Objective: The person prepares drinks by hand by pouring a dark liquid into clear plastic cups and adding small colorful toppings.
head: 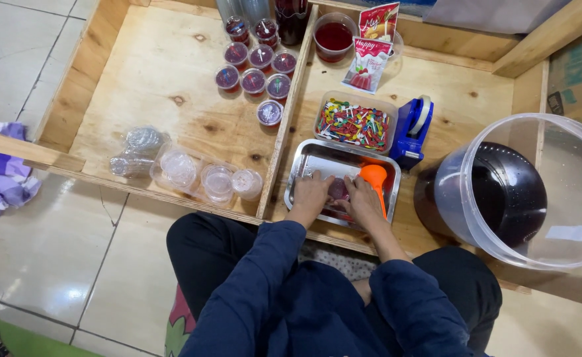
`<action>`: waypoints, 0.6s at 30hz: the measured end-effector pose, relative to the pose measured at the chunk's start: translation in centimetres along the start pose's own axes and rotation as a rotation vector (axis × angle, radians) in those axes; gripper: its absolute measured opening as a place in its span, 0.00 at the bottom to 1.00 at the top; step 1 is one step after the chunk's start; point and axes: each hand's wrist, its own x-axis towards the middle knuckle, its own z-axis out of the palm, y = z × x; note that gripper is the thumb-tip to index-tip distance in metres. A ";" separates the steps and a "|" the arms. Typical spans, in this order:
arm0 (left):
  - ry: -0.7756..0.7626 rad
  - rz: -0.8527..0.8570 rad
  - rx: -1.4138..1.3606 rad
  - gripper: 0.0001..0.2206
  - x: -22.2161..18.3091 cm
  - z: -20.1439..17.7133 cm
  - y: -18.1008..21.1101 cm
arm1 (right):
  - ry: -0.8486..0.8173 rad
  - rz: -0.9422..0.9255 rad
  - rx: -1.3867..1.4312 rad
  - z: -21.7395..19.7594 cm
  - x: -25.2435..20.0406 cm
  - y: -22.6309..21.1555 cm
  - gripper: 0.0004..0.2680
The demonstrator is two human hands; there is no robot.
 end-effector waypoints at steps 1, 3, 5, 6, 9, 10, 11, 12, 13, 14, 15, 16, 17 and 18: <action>-0.003 0.003 -0.001 0.23 0.3 0.5 0.2 | -0.002 0.003 0.001 0.0 0.0 0.0 0.27; -0.029 0.013 0.053 0.15 1.0 1.5 0.5 | -0.025 0.020 0.014 -0.1 0.3 -0.1 0.27; -0.053 0.023 0.073 0.16 0.3 -0.8 0.8 | -0.025 0.021 0.012 0.2 0.4 0.0 0.28; -0.078 0.031 0.092 0.17 -0.1 -1.9 1.0 | -0.029 0.021 0.008 0.5 0.4 0.1 0.28; -0.123 0.052 0.117 0.22 -0.6 -1.0 0.6 | -0.039 0.023 0.013 -0.1 0.2 -0.2 0.27; -0.120 0.053 0.119 0.22 -0.6 -1.5 0.5 | -0.035 0.023 0.013 0.0 0.3 -0.1 0.27; -0.113 0.062 0.127 0.25 -0.9 -1.8 0.5 | -0.024 0.013 0.004 0.1 0.2 -0.1 0.27; -0.106 0.071 0.134 0.27 -1.1 -2.2 0.5 | -0.012 0.003 -0.005 0.2 0.1 -0.1 0.27; -0.104 0.074 0.134 0.27 -0.9 -2.7 0.7 | -0.010 0.005 -0.005 0.5 0.1 0.0 0.27; -0.166 0.078 0.123 0.28 -0.7 -3.2 0.8 | -0.008 0.002 -0.008 0.7 0.1 0.2 0.28; -0.229 0.082 0.115 0.28 -0.5 -3.8 0.9 | -0.005 0.000 -0.009 1.0 0.1 0.3 0.28; -0.227 0.085 0.117 0.28 -0.2 -4.4 1.0 | -0.002 0.002 -0.008 0.8 0.1 0.3 0.28; -0.269 0.073 0.102 0.27 -0.1 -5.0 1.0 | 0.006 -0.002 -0.002 0.8 0.1 0.3 0.28; -0.312 0.062 0.087 0.27 0.1 -5.6 1.0 | 0.015 -0.007 0.005 0.7 0.1 0.3 0.28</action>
